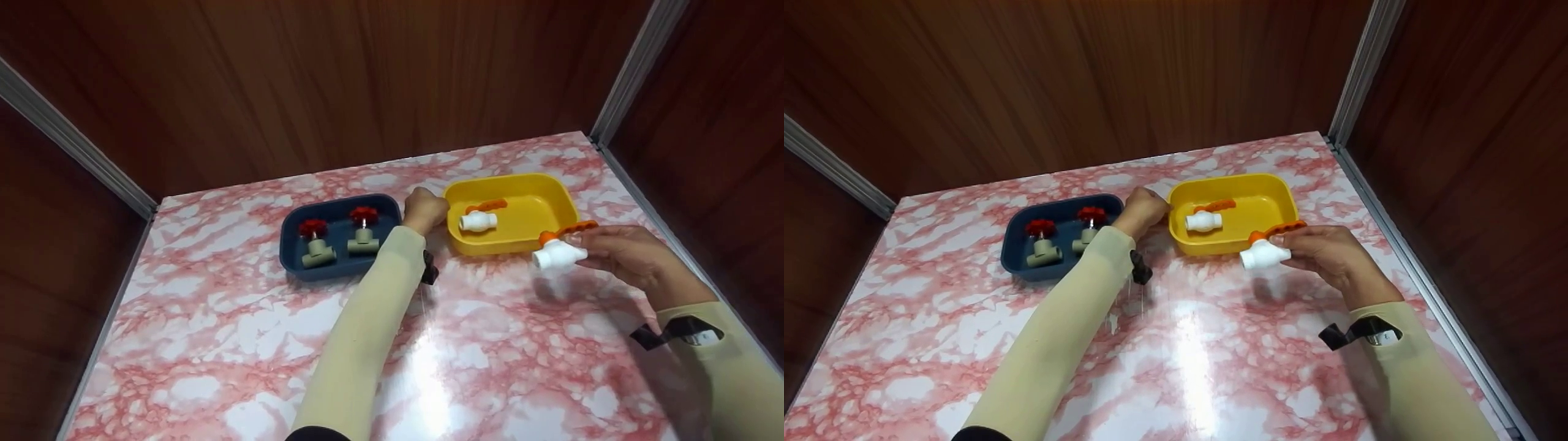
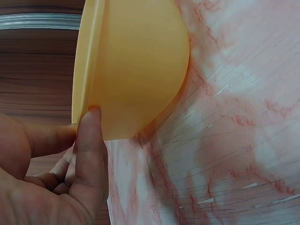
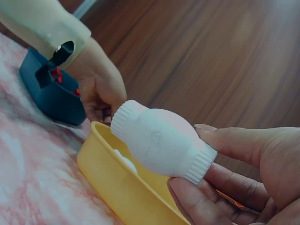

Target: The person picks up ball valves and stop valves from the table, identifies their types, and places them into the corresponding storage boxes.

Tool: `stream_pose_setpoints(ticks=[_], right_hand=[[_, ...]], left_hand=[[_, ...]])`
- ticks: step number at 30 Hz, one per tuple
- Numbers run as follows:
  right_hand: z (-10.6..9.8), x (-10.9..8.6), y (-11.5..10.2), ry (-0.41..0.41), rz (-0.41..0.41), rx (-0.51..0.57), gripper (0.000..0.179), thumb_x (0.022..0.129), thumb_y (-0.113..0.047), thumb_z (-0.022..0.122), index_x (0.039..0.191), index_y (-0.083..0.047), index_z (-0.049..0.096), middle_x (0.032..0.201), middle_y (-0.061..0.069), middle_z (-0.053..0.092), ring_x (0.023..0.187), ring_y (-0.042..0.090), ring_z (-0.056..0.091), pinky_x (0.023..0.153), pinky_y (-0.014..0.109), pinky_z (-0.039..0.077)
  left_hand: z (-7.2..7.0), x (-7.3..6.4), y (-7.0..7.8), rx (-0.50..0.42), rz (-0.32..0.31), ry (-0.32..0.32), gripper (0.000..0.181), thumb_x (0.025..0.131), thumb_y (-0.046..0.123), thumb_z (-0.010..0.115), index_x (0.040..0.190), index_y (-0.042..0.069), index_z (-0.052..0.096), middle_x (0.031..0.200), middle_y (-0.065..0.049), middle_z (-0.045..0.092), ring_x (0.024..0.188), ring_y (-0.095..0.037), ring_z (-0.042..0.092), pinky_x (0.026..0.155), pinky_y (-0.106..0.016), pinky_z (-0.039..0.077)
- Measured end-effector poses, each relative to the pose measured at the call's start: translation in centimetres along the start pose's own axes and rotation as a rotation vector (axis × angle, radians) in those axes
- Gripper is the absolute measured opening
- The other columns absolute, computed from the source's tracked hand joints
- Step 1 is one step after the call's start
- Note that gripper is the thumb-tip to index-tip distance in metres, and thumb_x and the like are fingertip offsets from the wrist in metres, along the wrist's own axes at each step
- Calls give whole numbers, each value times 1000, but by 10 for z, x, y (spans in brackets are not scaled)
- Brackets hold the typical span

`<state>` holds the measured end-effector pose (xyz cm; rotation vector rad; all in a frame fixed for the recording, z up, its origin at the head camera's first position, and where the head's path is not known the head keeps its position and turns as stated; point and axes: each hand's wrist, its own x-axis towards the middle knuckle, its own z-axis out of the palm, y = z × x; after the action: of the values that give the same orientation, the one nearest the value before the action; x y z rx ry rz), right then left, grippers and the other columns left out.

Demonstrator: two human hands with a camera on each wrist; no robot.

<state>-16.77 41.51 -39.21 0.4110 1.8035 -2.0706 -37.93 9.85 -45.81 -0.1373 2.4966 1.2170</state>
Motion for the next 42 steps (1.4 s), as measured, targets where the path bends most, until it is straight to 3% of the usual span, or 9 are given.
stream_pose_setpoints(ticks=[9, 20, 26, 32, 37, 42], right_hand=[[4, 5, -4, -27, -38, 63, 32, 116, -6, 67, 100, -18, 93, 103, -4, 89, 93, 11, 86, 85, 25, 70], [7, 14, -14, -35, -49, 74, 34, 117, -7, 66, 98, -18, 92, 102, -5, 88, 94, 10, 85, 85, 24, 70], [9, 20, -21, -3, -23, 108, 30, 115, -9, 70, 98, -19, 93, 103, -7, 87, 93, 10, 85, 86, 25, 70], [11, 26, -29, 49, 37, 70, 24, 111, -17, 78, 94, -25, 93, 101, -10, 86, 93, 9, 85, 87, 23, 69], [12, 33, -30, 30, 1, 108, 26, 112, -12, 76, 95, -21, 93, 99, -7, 87, 90, 10, 84, 85, 24, 70], [12, 39, -31, 43, -9, 140, 27, 111, -9, 74, 91, -16, 91, 94, -3, 85, 83, 12, 84, 80, 24, 70]], left_hand=[[1, 4, -1, -2, 9, 1, 17, 95, 13, 70, 110, 8, 76, 97, -2, 69, 78, -16, 67, 60, -22, 60], [-4, -10, 5, 9, 3, 5, 16, 95, 12, 69, 108, 8, 76, 93, -1, 66, 79, -16, 65, 61, -20, 58], [-4, -6, 3, 18, 11, -4, 15, 94, 11, 66, 104, 8, 76, 90, -2, 65, 77, -17, 65, 60, -22, 57], [0, -6, 4, 25, 12, 33, 17, 96, 13, 68, 109, 7, 77, 96, -4, 68, 82, -19, 65, 60, -22, 54], [3, 0, 2, -6, -2, 43, 14, 93, 11, 69, 103, 8, 79, 90, -2, 68, 77, -17, 65, 60, -23, 56], [-7, -37, 17, -41, -41, 67, 20, 97, 8, 72, 114, 3, 81, 93, -5, 68, 82, -20, 66, 74, -26, 64]])
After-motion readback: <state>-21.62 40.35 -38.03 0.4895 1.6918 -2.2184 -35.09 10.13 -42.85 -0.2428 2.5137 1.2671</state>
